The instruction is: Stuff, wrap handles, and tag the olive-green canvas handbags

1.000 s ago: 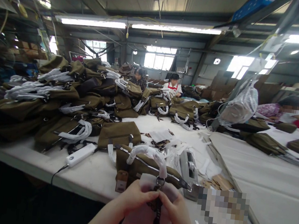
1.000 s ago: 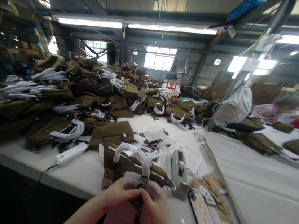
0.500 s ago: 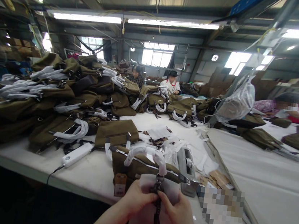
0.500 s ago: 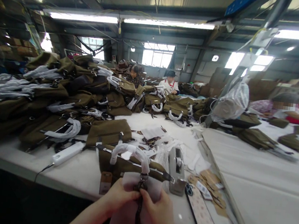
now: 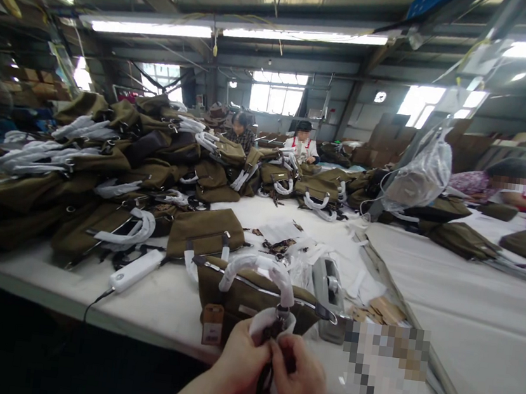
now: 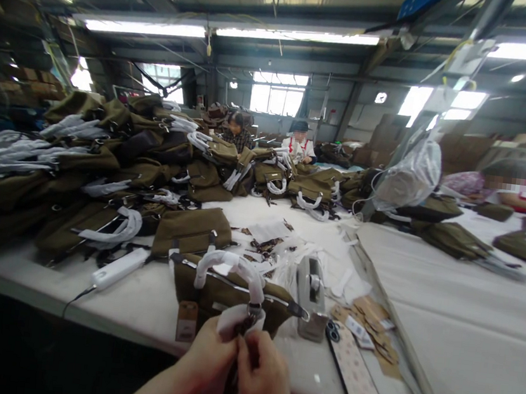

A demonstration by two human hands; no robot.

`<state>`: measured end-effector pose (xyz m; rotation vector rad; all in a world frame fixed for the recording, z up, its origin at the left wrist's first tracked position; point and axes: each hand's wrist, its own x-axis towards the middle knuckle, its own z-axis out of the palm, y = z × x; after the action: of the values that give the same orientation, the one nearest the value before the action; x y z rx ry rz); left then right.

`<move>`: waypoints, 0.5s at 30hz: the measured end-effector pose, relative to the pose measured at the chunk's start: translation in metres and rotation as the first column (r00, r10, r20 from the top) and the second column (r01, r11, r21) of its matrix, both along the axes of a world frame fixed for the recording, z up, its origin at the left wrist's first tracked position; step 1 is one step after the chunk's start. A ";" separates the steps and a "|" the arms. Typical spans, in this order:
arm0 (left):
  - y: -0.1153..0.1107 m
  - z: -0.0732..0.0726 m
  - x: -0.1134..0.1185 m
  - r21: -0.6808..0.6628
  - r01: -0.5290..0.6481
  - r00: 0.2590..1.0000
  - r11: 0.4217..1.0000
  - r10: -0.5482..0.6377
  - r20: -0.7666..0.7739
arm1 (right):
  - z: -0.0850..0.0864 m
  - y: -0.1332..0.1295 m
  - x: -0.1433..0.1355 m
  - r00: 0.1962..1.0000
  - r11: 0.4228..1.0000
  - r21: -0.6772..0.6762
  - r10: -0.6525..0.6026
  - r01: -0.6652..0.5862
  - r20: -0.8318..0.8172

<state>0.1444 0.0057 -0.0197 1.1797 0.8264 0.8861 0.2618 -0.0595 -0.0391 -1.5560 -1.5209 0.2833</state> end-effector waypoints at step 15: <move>-0.007 -0.003 -0.003 0.148 0.053 0.997 0.988 -0.045 -0.056 | 0.027 0.022 0.009 0.976 0.952 -0.226 0.182 -0.205 -0.117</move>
<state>0.1412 -0.0010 -0.0224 1.3537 0.7799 0.8916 0.2707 -0.0380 -0.0123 -1.5514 -1.6118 0.6641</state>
